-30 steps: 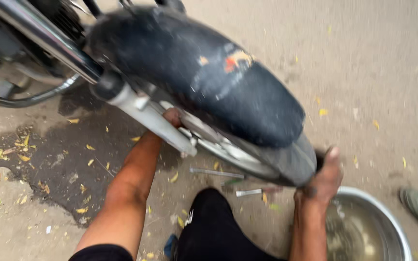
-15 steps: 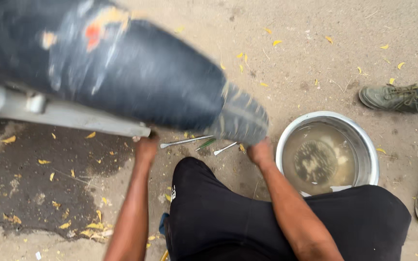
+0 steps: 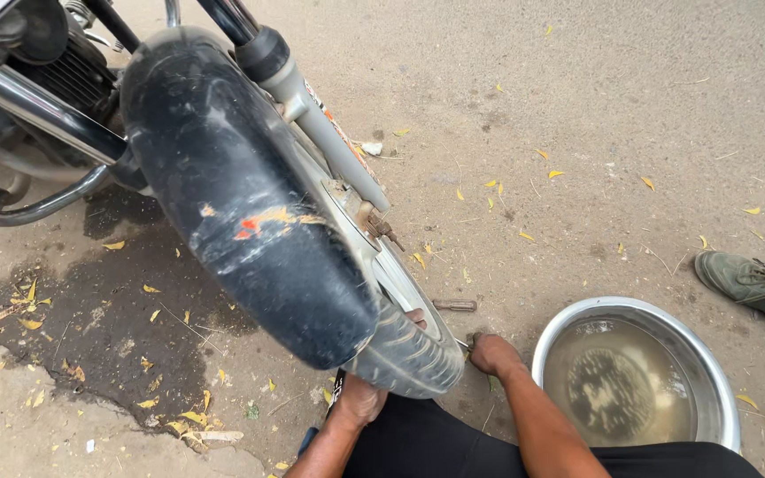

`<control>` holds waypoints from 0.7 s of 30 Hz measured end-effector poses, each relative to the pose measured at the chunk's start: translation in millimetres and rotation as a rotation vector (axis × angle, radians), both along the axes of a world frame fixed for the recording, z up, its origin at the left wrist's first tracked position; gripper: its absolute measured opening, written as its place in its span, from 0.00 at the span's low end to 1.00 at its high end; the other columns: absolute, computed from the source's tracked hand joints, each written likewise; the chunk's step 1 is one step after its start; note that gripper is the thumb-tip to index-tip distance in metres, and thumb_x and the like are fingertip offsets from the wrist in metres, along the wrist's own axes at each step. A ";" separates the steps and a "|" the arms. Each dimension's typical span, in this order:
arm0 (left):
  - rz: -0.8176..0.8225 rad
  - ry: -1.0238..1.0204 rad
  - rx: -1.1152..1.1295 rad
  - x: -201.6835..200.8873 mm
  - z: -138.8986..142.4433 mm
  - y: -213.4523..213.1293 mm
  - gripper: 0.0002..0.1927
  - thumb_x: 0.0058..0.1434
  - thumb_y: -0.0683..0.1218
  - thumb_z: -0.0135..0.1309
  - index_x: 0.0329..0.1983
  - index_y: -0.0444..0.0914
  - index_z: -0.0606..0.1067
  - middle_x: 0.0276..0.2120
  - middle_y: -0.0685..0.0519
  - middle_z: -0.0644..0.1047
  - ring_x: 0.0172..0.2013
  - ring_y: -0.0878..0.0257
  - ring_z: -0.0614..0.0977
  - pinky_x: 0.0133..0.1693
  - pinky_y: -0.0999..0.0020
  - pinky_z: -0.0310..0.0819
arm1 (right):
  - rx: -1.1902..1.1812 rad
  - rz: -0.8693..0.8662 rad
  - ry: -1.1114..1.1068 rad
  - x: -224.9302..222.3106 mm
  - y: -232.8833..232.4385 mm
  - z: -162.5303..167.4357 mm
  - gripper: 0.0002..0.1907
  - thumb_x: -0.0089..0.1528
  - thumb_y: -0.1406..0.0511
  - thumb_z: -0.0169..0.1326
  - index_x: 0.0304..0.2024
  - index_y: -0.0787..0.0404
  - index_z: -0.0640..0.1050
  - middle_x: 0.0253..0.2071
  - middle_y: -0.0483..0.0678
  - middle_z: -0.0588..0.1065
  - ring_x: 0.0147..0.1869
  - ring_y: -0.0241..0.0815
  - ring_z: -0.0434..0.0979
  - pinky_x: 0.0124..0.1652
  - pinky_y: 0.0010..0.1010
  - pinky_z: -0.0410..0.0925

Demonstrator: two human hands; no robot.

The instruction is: The person uses tire levers to pry the bead of a motorcycle tire off the rim. They work around the circumference of the wheel, gradually separating the tire from the rim until it is partially detached.

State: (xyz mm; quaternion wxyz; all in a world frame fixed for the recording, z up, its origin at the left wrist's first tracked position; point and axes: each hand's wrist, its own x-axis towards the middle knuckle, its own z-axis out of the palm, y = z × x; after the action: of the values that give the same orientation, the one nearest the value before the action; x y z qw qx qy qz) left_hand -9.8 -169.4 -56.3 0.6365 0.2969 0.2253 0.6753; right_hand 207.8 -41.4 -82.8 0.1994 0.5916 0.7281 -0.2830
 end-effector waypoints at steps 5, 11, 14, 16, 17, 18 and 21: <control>0.158 0.150 -0.077 50.2 42.8 63.7 0.51 0.52 0.44 0.71 0.74 0.30 0.56 0.65 0.36 0.68 0.66 0.48 0.70 0.67 0.48 0.65 | -0.268 -0.185 0.232 26.2 37.4 16.5 0.25 0.64 0.46 0.54 0.44 0.59 0.83 0.34 0.65 0.77 0.31 0.50 0.70 0.36 0.43 0.64; 0.770 1.133 -0.005 46.8 123.9 144.2 0.57 0.35 0.52 0.81 0.64 0.29 0.62 0.59 0.34 0.69 0.59 0.41 0.70 0.59 0.44 0.65 | -0.032 0.016 0.042 85.7 56.3 126.2 0.18 0.58 0.54 0.59 0.42 0.61 0.80 0.32 0.52 0.78 0.35 0.43 0.74 0.38 0.39 0.68; 0.442 0.957 0.242 33.7 137.4 181.2 0.44 0.43 0.54 0.75 0.59 0.32 0.69 0.52 0.42 0.79 0.55 0.49 0.79 0.58 0.54 0.72 | -0.010 -0.125 0.125 116.9 25.5 215.4 0.22 0.60 0.51 0.57 0.43 0.63 0.80 0.31 0.48 0.77 0.35 0.40 0.75 0.38 0.36 0.68; 0.392 0.978 0.333 32.7 134.2 203.5 0.38 0.48 0.57 0.73 0.56 0.33 0.73 0.50 0.43 0.81 0.54 0.48 0.80 0.58 0.54 0.72 | -0.065 -0.295 0.509 123.2 0.1 258.9 0.23 0.60 0.54 0.57 0.47 0.65 0.78 0.28 0.47 0.74 0.32 0.37 0.69 0.33 0.32 0.65; 0.449 1.048 0.347 34.4 131.0 213.0 0.38 0.49 0.58 0.72 0.56 0.33 0.72 0.49 0.43 0.81 0.54 0.47 0.80 0.58 0.53 0.70 | -0.040 -0.336 0.571 121.4 -10.5 273.5 0.24 0.60 0.54 0.57 0.52 0.62 0.78 0.27 0.46 0.73 0.30 0.36 0.68 0.31 0.31 0.63; 0.503 1.117 0.352 36.3 127.4 220.5 0.37 0.51 0.58 0.72 0.55 0.32 0.72 0.48 0.43 0.81 0.53 0.46 0.80 0.57 0.51 0.68 | -0.022 -0.378 0.630 116.5 -19.3 282.3 0.25 0.60 0.54 0.56 0.56 0.58 0.77 0.26 0.46 0.71 0.28 0.36 0.66 0.28 0.31 0.61; 0.513 1.174 0.341 40.8 120.6 231.0 0.36 0.50 0.61 0.71 0.52 0.33 0.73 0.44 0.44 0.83 0.50 0.46 0.82 0.55 0.52 0.69 | 0.091 -0.398 0.727 84.5 -23.3 282.9 0.26 0.61 0.56 0.53 0.59 0.58 0.78 0.24 0.43 0.70 0.24 0.32 0.64 0.24 0.27 0.58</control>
State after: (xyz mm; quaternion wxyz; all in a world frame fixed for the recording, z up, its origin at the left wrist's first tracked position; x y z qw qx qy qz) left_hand 31.0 61.6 64.3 0.1713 0.6490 0.4882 0.5577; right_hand 292.3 -64.7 200.0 -0.1557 0.5907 0.6343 -0.4739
